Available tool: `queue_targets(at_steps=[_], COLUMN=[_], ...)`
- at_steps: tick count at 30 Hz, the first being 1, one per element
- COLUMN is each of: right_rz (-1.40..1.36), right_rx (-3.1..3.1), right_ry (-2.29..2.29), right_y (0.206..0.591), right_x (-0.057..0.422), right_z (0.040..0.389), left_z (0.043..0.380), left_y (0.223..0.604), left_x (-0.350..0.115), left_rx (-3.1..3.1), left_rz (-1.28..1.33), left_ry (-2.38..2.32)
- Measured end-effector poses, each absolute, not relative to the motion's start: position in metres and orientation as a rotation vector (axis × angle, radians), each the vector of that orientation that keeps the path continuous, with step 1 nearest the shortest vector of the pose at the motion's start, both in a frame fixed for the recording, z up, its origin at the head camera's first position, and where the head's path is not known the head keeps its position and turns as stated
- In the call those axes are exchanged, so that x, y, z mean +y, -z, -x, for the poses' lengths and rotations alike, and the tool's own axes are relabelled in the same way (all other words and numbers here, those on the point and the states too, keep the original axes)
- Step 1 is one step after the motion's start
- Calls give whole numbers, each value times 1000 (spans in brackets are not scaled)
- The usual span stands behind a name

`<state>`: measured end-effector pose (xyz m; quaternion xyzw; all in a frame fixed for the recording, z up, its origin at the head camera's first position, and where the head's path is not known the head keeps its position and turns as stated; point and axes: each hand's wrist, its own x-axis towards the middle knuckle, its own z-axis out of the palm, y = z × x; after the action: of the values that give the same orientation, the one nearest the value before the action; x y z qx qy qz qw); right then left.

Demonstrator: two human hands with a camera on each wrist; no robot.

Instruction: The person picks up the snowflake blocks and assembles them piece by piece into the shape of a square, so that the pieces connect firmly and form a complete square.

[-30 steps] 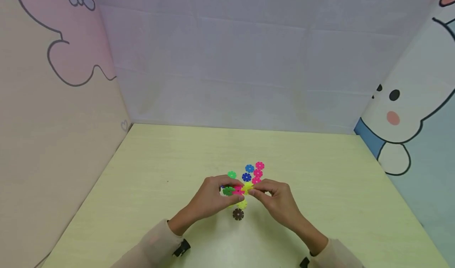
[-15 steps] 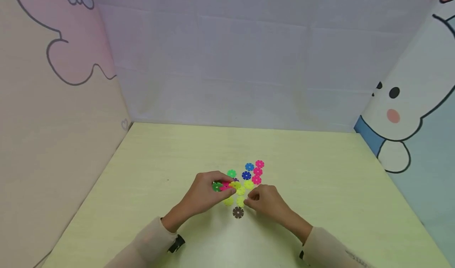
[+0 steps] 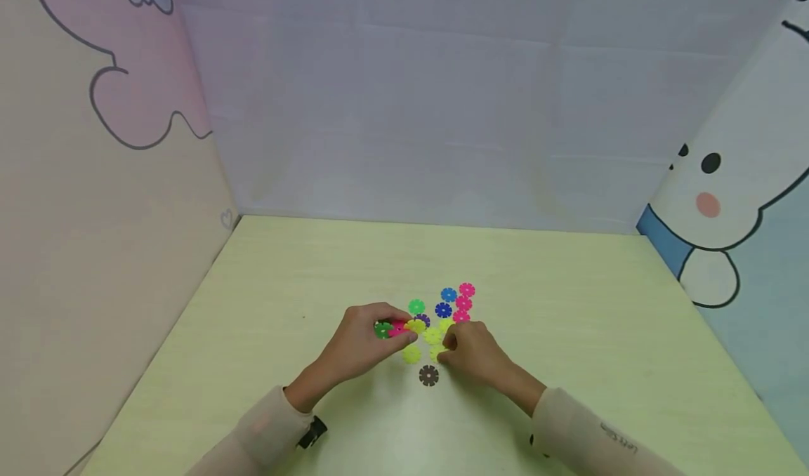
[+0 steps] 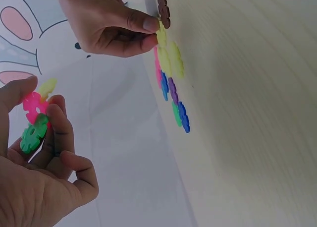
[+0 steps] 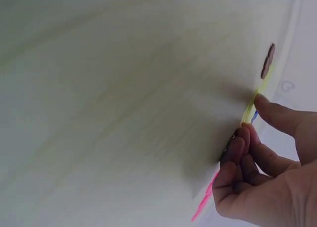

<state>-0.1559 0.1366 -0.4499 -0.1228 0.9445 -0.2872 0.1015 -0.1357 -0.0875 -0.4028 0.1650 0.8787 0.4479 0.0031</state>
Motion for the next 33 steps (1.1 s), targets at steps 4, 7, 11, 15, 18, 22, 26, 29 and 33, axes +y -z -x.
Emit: queue_targets(at_steps=[4, 7, 11, 15, 18, 22, 26, 29, 33], right_rz=[287, 290, 232, 156, 130, 103, 88, 88, 92], right_rx=[2653, 2547, 2381, 2231, 2151, 2073, 2039, 2024, 1999], right_ry=[939, 1043, 1275, 1528, 1656, 1753, 1772, 1768, 1773], right_y=[450, 448, 442, 426, 412, 399, 392, 390, 390], right_x=[144, 153, 169, 179, 180, 177, 175, 174, 175], right_z=[164, 169, 168, 159, 153, 147, 142, 140, 138], left_z=[136, 136, 135, 134, 135, 134, 133, 133, 133], left_y=[403, 403, 402, 401, 401, 398, 398, 400, 399], left_x=[-88, -88, -88, -87, -87, -84, -80, -78, -76], left_rx=[2752, 2748, 2736, 2743, 2760, 2733, 2704, 2722, 2747], left_rz=[-525, -530, -529, -546, -558, -578, -623, -657, -691], left_ry=[-1415, -1429, -1433, -1408, -1390, -1409, -1426, -1398, -1364])
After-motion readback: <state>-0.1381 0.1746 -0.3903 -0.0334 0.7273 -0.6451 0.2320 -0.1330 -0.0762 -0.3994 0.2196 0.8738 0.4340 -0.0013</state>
